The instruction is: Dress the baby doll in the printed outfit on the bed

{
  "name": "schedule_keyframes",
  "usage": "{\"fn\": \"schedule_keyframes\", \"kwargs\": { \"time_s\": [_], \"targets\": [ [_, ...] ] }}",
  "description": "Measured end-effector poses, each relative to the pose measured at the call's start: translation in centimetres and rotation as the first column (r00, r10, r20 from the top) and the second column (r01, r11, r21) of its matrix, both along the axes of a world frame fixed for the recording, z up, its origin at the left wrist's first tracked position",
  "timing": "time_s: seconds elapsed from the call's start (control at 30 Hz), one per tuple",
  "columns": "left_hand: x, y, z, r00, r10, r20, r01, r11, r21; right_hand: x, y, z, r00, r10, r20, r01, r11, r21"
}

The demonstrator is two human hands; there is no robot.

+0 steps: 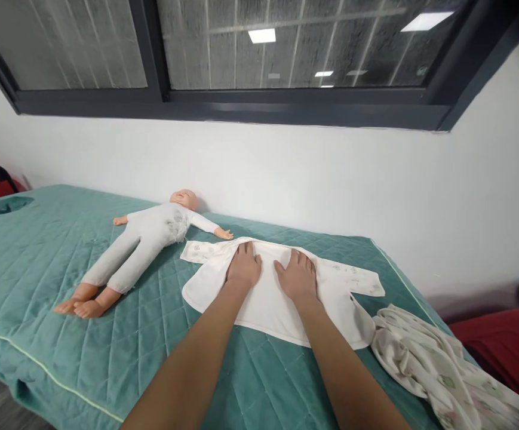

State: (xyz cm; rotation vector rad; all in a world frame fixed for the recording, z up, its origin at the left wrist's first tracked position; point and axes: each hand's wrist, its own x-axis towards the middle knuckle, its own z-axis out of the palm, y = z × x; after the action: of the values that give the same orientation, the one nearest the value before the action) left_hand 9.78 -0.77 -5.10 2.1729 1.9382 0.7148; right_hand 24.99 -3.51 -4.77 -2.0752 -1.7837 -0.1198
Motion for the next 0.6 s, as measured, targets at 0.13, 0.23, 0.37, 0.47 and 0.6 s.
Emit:
{"fn": "schedule_keyframes", "kwargs": {
  "time_s": [0.13, 0.23, 0.37, 0.47, 0.6],
  "targets": [
    [0.2, 0.2, 0.2, 0.998, 0.064, 0.019, -0.066, 0.993, 0.096, 0.3, -0.1, 0.1, 0.997, -0.007, -0.077, 0.016, 0.993, 0.115],
    [0.1, 0.3, 0.3, 0.996, 0.086, 0.025, -0.089, 0.989, 0.121, 1.0, 0.1, 0.4, 0.977, 0.002, -0.212, 0.025, 0.992, 0.122],
    [-0.1, 0.4, 0.5, 0.995, 0.103, -0.017, -0.099, 0.983, 0.157, 2.2, 0.2, 0.9, 0.925, -0.006, -0.379, 0.079, 0.981, 0.177],
    [-0.2, 0.4, 0.6, 0.994, 0.102, -0.023, -0.098, 0.985, 0.144, 2.6, 0.0, 1.3, 0.916, 0.002, -0.402, 0.078, 0.98, 0.182],
    [0.0, 0.3, 0.5, 0.991, 0.129, -0.031, -0.123, 0.983, 0.137, 2.3, -0.3, 1.4, 0.935, 0.005, -0.354, 0.052, 0.987, 0.15]
  ]
}}
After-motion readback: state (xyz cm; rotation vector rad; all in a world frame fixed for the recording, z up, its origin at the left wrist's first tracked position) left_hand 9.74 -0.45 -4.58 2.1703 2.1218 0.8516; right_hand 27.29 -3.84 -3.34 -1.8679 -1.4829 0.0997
